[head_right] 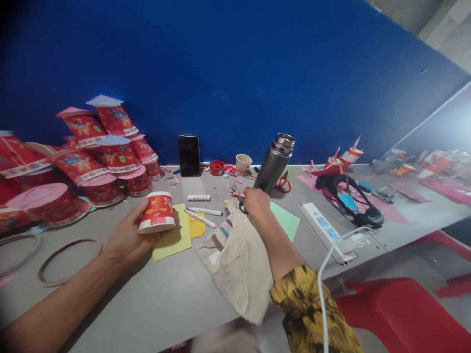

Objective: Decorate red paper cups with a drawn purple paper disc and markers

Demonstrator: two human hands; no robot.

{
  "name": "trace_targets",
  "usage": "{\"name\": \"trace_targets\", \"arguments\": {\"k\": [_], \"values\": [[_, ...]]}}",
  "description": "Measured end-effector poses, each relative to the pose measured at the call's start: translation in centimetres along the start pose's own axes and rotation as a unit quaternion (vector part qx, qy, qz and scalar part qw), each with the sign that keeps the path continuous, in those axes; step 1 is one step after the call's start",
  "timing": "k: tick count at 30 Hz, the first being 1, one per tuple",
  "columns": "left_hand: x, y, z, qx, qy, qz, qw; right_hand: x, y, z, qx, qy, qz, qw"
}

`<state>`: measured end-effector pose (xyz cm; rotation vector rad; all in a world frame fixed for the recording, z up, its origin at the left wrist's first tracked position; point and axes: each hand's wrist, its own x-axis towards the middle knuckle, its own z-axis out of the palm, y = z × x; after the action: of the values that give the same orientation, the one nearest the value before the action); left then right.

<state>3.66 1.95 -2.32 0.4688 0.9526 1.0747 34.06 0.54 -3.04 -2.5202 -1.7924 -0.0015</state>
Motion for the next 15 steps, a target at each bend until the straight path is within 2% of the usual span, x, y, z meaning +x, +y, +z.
{"name": "trace_targets", "arguments": {"k": [3,10,15], "values": [[0.18,-0.04,-0.22,-0.015,-0.016,0.000,1.000,0.08,0.05,0.31,-0.013,0.005,-0.009,1.000],[0.46,-0.16,-0.36,-0.013,-0.013,-0.012,1.000,0.49,0.32,1.02,-0.014,0.018,-0.022,1.000],[0.37,-0.04,-0.34,-0.005,-0.012,-0.004,1.000,0.36,0.03,0.87,-0.001,0.053,-0.040,0.998]]}}
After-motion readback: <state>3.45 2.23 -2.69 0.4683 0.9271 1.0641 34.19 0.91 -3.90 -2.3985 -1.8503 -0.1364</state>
